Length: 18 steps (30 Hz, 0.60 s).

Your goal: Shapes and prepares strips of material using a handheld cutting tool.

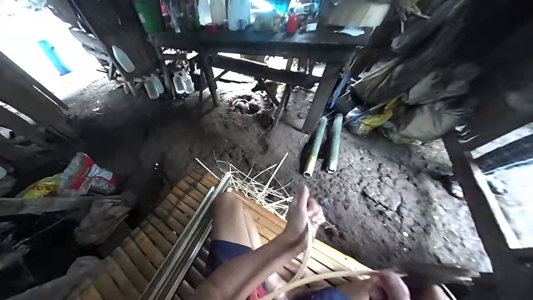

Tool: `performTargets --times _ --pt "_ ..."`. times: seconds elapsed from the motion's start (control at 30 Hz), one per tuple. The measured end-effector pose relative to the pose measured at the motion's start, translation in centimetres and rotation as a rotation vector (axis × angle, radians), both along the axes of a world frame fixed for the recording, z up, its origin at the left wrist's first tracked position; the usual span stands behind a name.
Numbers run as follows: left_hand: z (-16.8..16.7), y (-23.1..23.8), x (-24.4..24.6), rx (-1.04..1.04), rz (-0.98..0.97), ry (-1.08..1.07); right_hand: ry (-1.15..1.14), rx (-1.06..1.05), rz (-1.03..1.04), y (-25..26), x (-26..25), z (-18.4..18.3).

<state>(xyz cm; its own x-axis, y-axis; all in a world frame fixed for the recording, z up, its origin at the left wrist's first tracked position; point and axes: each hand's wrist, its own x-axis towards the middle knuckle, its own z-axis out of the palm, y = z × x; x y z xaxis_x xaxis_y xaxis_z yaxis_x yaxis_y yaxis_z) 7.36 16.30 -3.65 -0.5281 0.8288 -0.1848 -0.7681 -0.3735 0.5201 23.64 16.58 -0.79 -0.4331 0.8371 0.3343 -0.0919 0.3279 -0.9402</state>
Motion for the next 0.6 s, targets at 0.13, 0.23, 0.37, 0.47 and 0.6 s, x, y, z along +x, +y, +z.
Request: performTargets --times 0.13,0.23,0.37,0.47,0.6 --pt "0.4 -3.3 2.9 0.082 -0.438 0.327 -0.030 -0.121 -0.106 2.9 0.2 -1.0" --pt "-0.4 -2.8 3.2 -0.071 -0.258 0.165 -0.153 -0.082 -0.052 2.7 1.3 -1.5" --pt "-1.1 -0.5 1.2 -0.176 -0.077 -0.090 -0.352 0.308 0.173 -1.7 0.5 -3.3" --pt "-0.8 -2.3 2.0 0.018 -0.409 0.191 -0.310 0.252 0.089 -0.2 0.4 -3.5" --pt "0.2 -4.4 3.3 -0.043 -0.358 0.249 -0.324 0.265 -0.001 1.6 1.2 -3.4"
